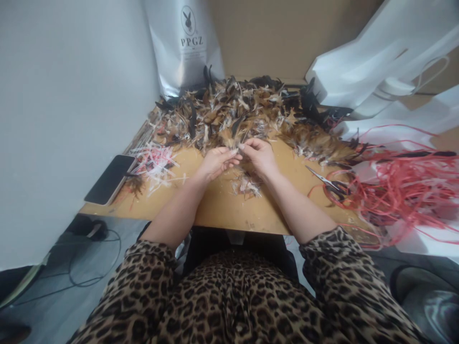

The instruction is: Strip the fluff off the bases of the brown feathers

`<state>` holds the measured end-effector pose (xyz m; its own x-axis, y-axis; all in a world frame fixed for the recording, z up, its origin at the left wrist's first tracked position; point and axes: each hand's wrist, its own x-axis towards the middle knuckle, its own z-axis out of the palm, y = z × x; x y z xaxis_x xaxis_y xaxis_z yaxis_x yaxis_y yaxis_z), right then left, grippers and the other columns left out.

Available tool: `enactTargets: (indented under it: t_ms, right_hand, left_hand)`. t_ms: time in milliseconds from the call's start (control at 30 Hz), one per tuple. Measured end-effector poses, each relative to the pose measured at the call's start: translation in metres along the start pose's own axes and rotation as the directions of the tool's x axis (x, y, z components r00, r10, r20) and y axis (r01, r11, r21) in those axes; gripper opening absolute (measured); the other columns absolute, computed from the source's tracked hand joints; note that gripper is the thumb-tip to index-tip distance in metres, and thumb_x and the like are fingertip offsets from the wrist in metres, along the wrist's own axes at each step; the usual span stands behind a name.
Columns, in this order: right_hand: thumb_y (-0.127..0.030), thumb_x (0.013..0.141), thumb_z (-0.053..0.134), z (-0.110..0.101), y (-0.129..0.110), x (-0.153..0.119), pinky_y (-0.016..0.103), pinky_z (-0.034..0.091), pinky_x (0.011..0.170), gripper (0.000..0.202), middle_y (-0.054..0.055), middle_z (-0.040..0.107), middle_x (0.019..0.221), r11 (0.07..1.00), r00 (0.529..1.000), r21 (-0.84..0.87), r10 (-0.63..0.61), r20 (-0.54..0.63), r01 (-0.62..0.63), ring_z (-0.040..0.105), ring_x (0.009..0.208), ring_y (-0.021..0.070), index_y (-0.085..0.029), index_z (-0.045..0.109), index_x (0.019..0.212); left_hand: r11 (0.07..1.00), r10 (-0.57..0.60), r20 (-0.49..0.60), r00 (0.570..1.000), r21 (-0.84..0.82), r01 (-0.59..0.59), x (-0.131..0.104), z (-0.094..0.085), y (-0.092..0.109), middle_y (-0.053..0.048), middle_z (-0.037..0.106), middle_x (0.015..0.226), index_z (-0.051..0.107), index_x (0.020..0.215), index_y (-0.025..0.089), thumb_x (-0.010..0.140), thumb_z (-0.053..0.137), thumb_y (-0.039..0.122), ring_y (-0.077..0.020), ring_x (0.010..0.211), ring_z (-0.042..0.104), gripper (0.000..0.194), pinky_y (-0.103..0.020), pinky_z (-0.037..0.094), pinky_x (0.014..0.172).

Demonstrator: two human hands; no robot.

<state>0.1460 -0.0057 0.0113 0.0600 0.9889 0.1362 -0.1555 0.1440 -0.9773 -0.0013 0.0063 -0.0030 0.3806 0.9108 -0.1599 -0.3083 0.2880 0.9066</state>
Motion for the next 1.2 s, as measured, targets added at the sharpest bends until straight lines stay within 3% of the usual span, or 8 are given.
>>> enactTargets:
  t_ms: [367,633,833,933,1100,1200]
  right_hand:
    - [-0.041,0.059,0.077,0.002,0.002,-0.001,0.023,0.037,0.055,0.031,-0.003,0.057,0.06,0.996,1.0,-0.084,-0.019,-0.005,0.019,0.045,0.056,0.0084,-0.019,0.056,0.059]
    - [-0.041,0.06,0.077,0.004,0.003,-0.003,0.024,0.038,0.058,0.031,-0.005,0.054,0.057,0.998,0.999,-0.06,-0.026,-0.029,0.024,0.045,0.054,0.0076,-0.018,0.055,0.059]
    - [-0.043,0.059,0.078,0.001,0.003,-0.003,0.025,0.038,0.057,0.035,-0.004,0.053,0.055,0.994,0.999,-0.103,-0.024,0.04,0.028,0.046,0.056,0.0094,-0.019,0.054,0.059]
    - [-0.043,0.06,0.077,0.0,0.004,-0.002,0.027,0.041,0.059,0.033,-0.003,0.053,0.058,0.977,0.997,-0.198,-0.077,0.015,0.078,0.048,0.06,0.0115,-0.019,0.055,0.057]
    - [-0.034,0.063,0.075,0.002,0.0,-0.004,0.029,0.044,0.066,0.024,0.001,0.056,0.071,0.923,0.96,-0.283,-0.278,-0.022,0.261,0.052,0.072,0.0142,-0.019,0.058,0.054]
    - [-0.035,0.063,0.075,0.003,0.001,-0.004,0.03,0.045,0.069,0.025,0.001,0.056,0.073,0.923,0.958,-0.276,-0.287,-0.029,0.268,0.053,0.076,0.0149,-0.02,0.057,0.054]
  left_hand:
    - [0.977,0.137,-0.081,0.987,0.176,-0.121,0.0,0.003,-0.001,-0.003,0.066,0.061,0.064,0.066,0.01,0.074,0.071,0.027,-0.004,0.048,0.055,0.02,-0.016,0.043,0.05]
    - [0.946,0.199,-0.054,0.978,0.272,-0.178,0.001,0.0,-0.002,-0.003,0.065,0.059,0.067,0.066,0.012,0.074,0.069,0.029,-0.0056,0.048,0.054,0.019,-0.019,0.043,0.053]
    - [0.902,0.263,-0.001,0.965,0.355,-0.246,0.003,-0.003,-0.006,-0.003,0.066,0.058,0.067,0.067,0.012,0.073,0.069,0.035,-0.0067,0.046,0.055,0.024,-0.02,0.042,0.049]
    - [0.904,0.26,0.007,0.966,0.351,-0.246,0.006,-0.005,-0.011,-0.004,0.068,0.061,0.067,0.069,0.012,0.071,0.07,0.038,-0.0084,0.048,0.058,0.027,-0.02,0.044,0.05]
    - [0.91,0.256,-0.011,0.967,0.342,-0.237,0.005,-0.001,-0.013,-0.004,0.068,0.061,0.067,0.07,0.012,0.072,0.069,0.036,-0.009,0.048,0.059,0.025,-0.021,0.045,0.05]
    - [0.911,0.251,-0.03,0.968,0.344,-0.225,0.002,0.002,-0.01,-0.004,0.068,0.059,0.067,0.07,0.012,0.073,0.068,0.033,-0.0084,0.047,0.058,0.022,-0.02,0.045,0.05]
